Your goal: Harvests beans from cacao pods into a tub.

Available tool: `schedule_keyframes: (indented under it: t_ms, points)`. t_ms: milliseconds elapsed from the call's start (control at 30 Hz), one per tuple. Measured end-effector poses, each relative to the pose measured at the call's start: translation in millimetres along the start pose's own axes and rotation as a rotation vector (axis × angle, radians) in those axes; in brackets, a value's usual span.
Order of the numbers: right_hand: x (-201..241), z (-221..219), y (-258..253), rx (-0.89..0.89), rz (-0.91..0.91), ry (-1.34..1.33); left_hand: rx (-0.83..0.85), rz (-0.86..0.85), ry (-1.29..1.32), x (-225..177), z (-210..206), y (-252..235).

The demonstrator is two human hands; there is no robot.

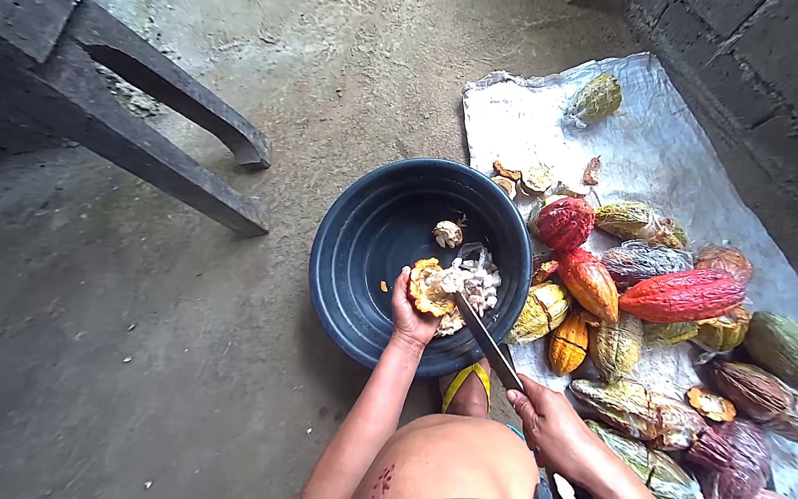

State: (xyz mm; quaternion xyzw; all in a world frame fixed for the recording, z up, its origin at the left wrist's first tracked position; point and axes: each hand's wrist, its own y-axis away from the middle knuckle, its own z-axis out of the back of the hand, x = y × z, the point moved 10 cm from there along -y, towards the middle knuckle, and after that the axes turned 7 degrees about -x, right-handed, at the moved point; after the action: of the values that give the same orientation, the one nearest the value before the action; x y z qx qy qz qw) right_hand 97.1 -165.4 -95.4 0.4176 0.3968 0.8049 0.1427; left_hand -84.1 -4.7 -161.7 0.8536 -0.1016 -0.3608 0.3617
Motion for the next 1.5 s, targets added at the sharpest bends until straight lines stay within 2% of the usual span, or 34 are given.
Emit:
schedule_keyframes:
  t_ms: [133, 300, 400, 500, 700, 833, 1067, 1167, 1367, 1433, 1500]
  points:
    - [2.1, 20.9, 8.0, -0.025, -0.023, 0.192, 0.083, 0.105, -0.088, 2.1, -5.2, 0.7]
    - [10.3, 54.0, 24.2, -0.145, -0.01, 0.568, 0.206, 0.288, -0.205, 7.3, -0.7, 2.7]
    - [17.5, 64.3, 28.0, -0.109, -0.061, 0.722, 0.249, 0.234, -0.334, 5.5, -1.3, 6.3]
    - [30.0, 70.3, 28.7, -0.088, -0.027, 0.815, 0.209, 0.13, -0.434, 4.9, -4.7, 9.0]
    - [59.9, 78.5, 36.1, -0.094, -0.11, 0.986, 0.185, 0.122, -0.521, 17.0, -14.0, 12.2]
    - [65.6, 68.2, 32.4, -0.097, -0.179, 0.966, 0.107, 0.023, -0.57, 6.2, -12.1, 7.0]
    - [48.1, 38.7, 17.5, -0.178, -0.209, 0.883, -0.111, 0.045, -0.229, 0.4, 1.9, 4.2]
    - [43.7, 29.9, 17.0, -0.215, -0.215, 0.84, -0.175, 0.013, -0.165, 2.1, 4.2, 3.4]
    - [38.9, 23.9, 17.1, -0.285, -0.211, 0.834, -0.172, -0.096, -0.077, -9.2, -4.0, 8.5]
    - [33.3, 21.8, 15.4, -0.239, -0.222, 0.781, -0.194, -0.112, -0.091, -10.8, -5.1, 12.0]
    - [24.1, 14.6, 13.0, -0.099, -0.241, 0.652, -0.225, -0.155, -0.119, -12.5, -6.9, 14.2]
